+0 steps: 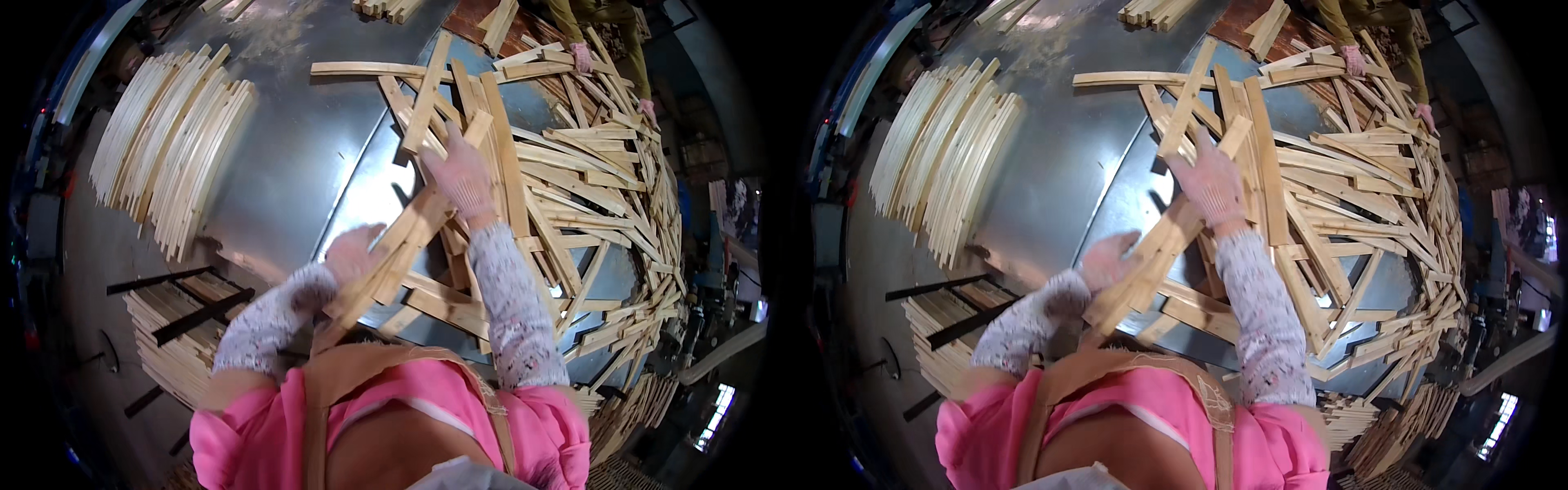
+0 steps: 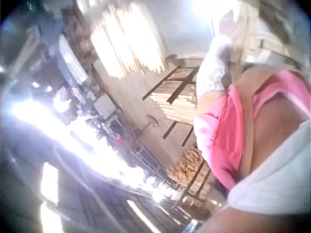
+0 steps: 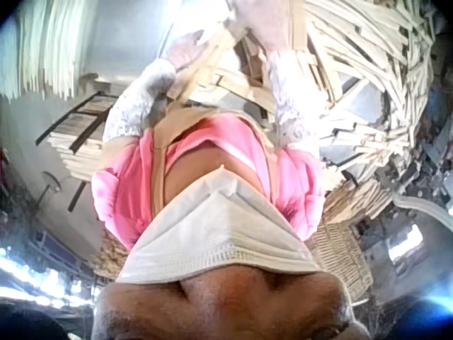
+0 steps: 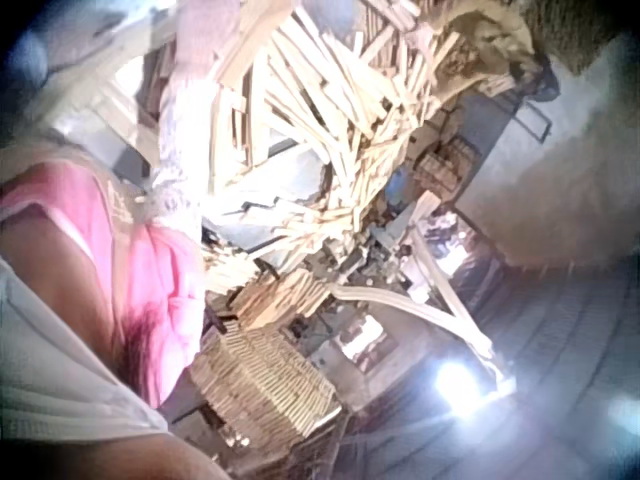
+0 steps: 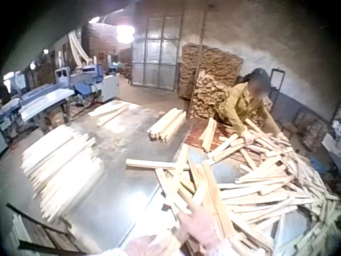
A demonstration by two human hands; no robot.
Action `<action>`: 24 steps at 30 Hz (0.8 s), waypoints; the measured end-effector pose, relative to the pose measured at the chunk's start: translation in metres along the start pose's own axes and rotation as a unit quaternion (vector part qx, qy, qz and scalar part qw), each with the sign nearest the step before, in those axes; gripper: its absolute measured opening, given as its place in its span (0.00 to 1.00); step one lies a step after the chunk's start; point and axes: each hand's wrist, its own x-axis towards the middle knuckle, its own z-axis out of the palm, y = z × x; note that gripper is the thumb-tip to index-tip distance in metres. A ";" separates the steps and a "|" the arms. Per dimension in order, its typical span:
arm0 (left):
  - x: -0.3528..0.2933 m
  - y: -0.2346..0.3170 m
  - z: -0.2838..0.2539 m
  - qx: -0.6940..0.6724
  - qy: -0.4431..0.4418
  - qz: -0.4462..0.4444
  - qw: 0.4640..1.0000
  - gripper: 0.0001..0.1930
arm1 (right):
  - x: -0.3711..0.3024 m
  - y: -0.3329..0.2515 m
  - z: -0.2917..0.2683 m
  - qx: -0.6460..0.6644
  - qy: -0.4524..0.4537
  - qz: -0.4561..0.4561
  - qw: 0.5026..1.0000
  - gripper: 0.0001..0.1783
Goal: The person sorts and stacks thin wooden slats on a large metal table. They pick up individual pieces from a disorganized pile, align them, and place them into a neat stack.
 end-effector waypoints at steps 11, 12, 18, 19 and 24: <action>-0.045 -0.164 -0.035 -0.673 0.055 -0.103 0.730 0.34 | -0.003 -0.098 0.132 0.023 -0.004 0.132 0.991 0.23; -0.020 -0.158 -0.068 -0.652 0.013 -0.190 0.734 0.34 | -0.045 -0.121 0.136 0.020 -0.114 0.072 0.991 0.24; -0.005 -0.204 -0.123 -0.340 0.041 -0.229 0.911 0.26 | -0.173 -0.080 0.129 0.000 0.078 0.152 0.985 0.35; -0.020 -0.222 -0.129 -0.141 0.068 -0.237 0.959 0.30 | -0.184 -0.041 0.137 -0.020 0.189 0.191 0.963 0.38; -0.081 -0.220 -0.236 0.416 0.068 -0.258 0.869 0.40 | -0.154 -0.031 0.121 0.014 0.056 0.364 0.930 0.48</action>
